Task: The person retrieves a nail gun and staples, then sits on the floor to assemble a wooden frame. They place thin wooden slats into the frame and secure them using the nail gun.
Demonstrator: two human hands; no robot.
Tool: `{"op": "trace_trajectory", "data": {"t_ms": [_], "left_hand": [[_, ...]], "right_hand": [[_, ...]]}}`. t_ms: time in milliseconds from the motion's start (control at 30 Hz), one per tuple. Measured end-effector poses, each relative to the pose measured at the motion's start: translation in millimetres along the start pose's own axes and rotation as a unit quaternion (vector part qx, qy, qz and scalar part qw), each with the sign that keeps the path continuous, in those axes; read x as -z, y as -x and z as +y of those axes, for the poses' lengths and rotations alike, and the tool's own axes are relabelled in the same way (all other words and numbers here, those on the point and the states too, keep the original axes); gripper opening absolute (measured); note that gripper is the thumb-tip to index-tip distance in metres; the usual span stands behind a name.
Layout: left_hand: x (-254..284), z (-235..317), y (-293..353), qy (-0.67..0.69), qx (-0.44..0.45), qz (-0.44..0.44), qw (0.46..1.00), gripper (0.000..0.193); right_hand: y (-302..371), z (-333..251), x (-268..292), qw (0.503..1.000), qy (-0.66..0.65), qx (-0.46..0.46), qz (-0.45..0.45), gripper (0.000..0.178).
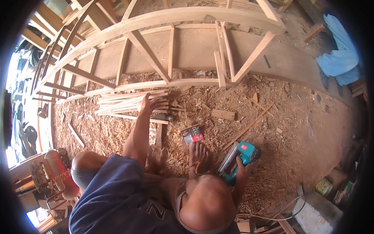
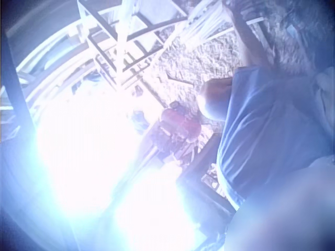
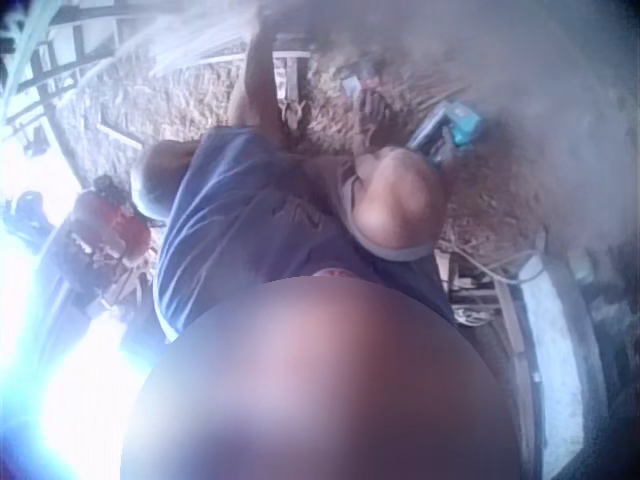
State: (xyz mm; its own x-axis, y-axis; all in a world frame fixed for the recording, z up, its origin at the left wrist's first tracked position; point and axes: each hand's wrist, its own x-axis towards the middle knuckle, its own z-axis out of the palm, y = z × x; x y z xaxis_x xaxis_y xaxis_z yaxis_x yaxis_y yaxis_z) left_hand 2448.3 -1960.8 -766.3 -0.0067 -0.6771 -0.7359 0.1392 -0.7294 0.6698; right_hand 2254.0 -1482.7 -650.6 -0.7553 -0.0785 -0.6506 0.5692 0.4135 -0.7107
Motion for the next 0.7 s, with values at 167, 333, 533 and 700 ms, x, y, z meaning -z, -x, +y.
{"op": "trace_trajectory", "data": {"t_ms": [167, 333, 533, 700], "left_hand": [[-14, 3, 6, 0.077, 0.026, 0.078, 0.994, 0.059], [-34, -12, 95, 0.115, -0.067, 0.176, 0.975, 0.048], [-83, -122, 229, 0.126, -0.135, -0.011, 0.983, 0.019], [-69, -205, 295, -0.008, -0.081, -0.160, 0.984, 0.031]], "right_hand": [[2, 0, 5, 1.000, 0.029, 0.010, 0.004, 0.020], [-3, 3, 10, 1.000, -0.008, -0.001, -0.009, 0.022], [-12, 10, 17, 1.000, -0.020, 0.001, -0.021, 0.020], [-12, 8, 19, 0.999, -0.024, 0.007, -0.032, 0.018]]}}
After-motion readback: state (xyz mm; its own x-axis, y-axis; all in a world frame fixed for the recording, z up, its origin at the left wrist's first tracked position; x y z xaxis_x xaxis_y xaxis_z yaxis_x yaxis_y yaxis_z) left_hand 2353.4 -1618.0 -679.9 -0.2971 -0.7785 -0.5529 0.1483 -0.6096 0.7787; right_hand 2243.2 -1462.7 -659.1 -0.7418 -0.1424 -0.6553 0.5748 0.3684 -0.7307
